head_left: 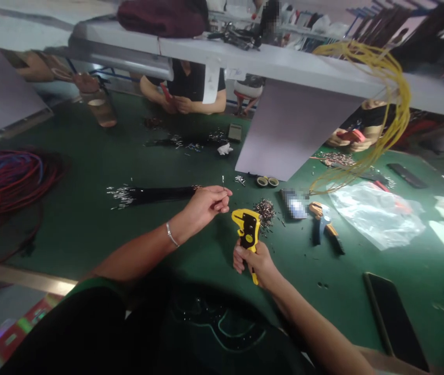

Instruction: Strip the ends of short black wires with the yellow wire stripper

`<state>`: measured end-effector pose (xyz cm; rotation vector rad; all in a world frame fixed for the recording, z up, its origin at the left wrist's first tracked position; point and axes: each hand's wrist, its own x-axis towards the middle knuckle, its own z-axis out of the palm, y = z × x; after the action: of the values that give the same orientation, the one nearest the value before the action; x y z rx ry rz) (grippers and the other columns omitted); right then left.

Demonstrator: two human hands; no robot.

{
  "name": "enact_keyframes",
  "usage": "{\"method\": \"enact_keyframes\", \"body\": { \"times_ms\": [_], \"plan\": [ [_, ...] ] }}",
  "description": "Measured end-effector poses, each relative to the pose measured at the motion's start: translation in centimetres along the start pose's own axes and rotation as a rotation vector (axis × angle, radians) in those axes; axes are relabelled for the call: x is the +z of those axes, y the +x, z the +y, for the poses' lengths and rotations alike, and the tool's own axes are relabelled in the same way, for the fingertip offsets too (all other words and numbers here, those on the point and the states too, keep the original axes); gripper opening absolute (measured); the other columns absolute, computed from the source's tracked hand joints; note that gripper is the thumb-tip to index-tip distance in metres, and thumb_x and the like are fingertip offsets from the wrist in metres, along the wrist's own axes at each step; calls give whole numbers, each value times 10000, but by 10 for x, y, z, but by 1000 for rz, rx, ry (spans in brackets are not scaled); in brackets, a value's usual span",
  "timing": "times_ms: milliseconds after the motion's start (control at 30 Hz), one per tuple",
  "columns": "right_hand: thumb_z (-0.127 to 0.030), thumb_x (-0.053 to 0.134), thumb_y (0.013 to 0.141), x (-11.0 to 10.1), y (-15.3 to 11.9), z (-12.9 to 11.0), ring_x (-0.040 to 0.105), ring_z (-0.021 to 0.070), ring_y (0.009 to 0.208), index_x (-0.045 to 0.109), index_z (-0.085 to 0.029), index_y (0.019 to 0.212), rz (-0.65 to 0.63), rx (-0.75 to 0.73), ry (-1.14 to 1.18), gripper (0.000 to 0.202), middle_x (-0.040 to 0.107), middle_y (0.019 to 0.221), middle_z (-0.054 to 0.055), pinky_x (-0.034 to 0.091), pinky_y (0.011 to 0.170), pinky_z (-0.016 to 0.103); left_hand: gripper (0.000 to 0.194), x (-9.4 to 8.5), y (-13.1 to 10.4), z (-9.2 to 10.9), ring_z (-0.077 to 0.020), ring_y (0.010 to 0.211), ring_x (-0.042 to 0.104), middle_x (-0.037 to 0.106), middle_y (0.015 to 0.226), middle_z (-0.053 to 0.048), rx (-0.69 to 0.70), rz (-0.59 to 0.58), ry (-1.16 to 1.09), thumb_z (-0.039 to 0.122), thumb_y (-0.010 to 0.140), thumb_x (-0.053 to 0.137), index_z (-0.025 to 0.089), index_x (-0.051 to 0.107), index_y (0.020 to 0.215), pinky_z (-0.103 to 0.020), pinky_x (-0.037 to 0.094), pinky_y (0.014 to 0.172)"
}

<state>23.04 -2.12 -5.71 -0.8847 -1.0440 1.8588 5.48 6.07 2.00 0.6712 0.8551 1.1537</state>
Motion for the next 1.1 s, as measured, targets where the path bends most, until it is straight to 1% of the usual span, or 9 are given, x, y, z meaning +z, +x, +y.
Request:
{"method": "enact_keyframes", "body": {
  "times_ms": [167,267,467,533,600,767,833,933,1100],
  "plan": [
    [-407,750,727,-3,1,4,409,75,352,487,-180,759,13,15,-70,349,463,454,-88,388,367,231,160,-4,5,-2,-37,413,300,451,487,11,-12,-17,35,5,786,530,72,650,704,-197,288,437],
    [-422,751,720,0,-3,1,408,73,347,481,-179,750,-39,80,-91,365,452,443,-95,395,369,231,164,-7,9,-3,-28,406,284,455,493,6,-35,-31,40,4,783,526,71,644,692,-190,256,422],
    [-380,770,722,7,-12,-12,425,75,380,492,-174,741,-145,185,59,346,462,483,-81,396,377,232,176,-6,9,-2,-20,388,258,426,476,15,-101,-41,49,-5,778,515,71,630,669,-197,215,404],
    [-368,783,711,7,-12,-14,427,75,389,497,-175,756,-126,183,112,348,475,498,-77,398,381,235,171,-4,9,-3,-22,387,262,432,475,14,-101,-36,47,-2,777,520,75,625,665,-203,214,407],
    [-359,790,704,4,-8,-14,431,77,393,497,-177,764,-78,143,135,350,484,508,-76,398,380,235,170,-3,8,-5,-25,390,271,441,474,13,-82,-24,40,-6,775,521,78,623,669,-207,223,417],
    [-351,774,714,-3,2,-5,421,77,371,497,-173,753,23,83,79,332,481,498,-72,384,347,229,191,2,4,-9,-25,380,256,458,456,7,-59,-26,45,14,797,508,83,622,661,-213,231,428],
    [-354,776,707,-2,3,-3,413,75,363,489,-173,726,29,76,51,340,474,488,-72,378,339,227,177,2,3,-8,-26,381,264,467,457,3,-43,-11,61,23,794,520,80,627,665,-212,231,427],
    [-354,773,712,2,-3,-5,413,73,366,495,-172,738,-14,89,36,333,467,488,-76,381,351,228,164,-2,5,-4,-21,385,269,470,465,2,-22,1,67,8,772,522,70,631,666,-204,226,421],
    [-381,789,695,4,-11,-12,446,87,380,518,-166,737,-133,131,43,348,480,479,-68,399,374,244,173,-8,13,-5,-10,372,225,452,462,10,-93,-37,76,-17,735,506,70,628,649,-197,176,397]
  ]
}}
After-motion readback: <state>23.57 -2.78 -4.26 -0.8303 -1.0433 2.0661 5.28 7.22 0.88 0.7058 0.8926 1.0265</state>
